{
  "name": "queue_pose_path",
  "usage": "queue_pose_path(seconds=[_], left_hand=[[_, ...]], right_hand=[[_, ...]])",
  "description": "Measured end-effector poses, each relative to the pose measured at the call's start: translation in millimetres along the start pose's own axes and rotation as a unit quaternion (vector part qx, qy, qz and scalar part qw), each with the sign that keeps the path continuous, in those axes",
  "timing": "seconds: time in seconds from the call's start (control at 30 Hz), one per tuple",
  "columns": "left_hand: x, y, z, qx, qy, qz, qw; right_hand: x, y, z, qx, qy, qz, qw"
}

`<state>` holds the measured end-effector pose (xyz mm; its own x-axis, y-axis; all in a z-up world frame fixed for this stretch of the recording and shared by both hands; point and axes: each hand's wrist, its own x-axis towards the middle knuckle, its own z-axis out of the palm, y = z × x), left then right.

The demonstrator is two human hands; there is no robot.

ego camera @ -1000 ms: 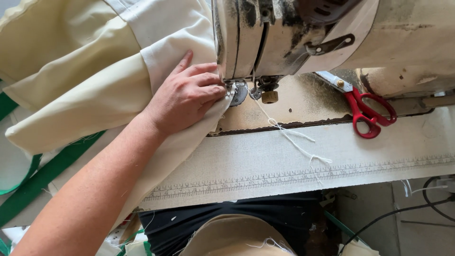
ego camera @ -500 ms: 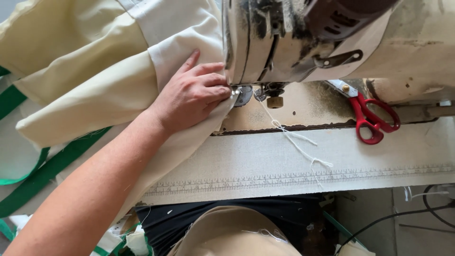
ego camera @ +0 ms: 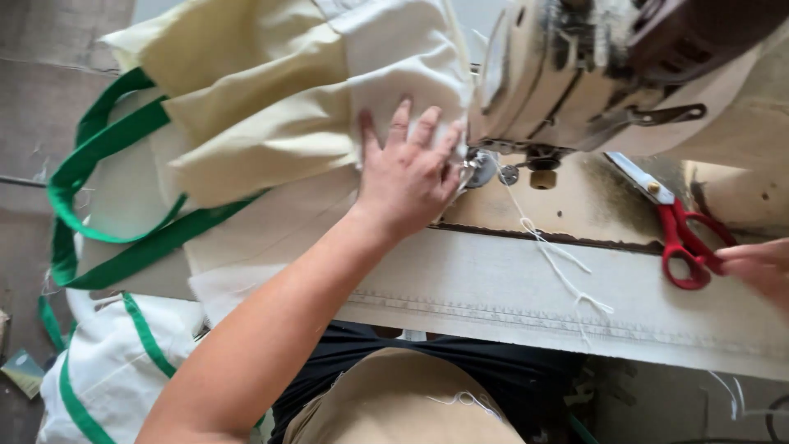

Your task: Sewing a tote bag using an industrial sewing machine and trimming threads with scissors

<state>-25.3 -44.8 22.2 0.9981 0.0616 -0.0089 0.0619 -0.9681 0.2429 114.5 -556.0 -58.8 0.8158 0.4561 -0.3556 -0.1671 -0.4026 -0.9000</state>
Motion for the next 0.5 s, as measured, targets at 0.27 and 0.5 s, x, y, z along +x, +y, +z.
queue_pose_path(seconds=[0.27, 0.5], left_hand=[[32, -41, -5, 0.034, -0.014, 0.246, 0.968], [42, -36, -20, 0.043, -0.057, 0.3, 0.951]], right_hand=[[-29, -104, 132, -0.473, 0.177, -0.127, 0.854], [-35, -124, 139, -0.7, 0.179, 0.015, 0.691]])
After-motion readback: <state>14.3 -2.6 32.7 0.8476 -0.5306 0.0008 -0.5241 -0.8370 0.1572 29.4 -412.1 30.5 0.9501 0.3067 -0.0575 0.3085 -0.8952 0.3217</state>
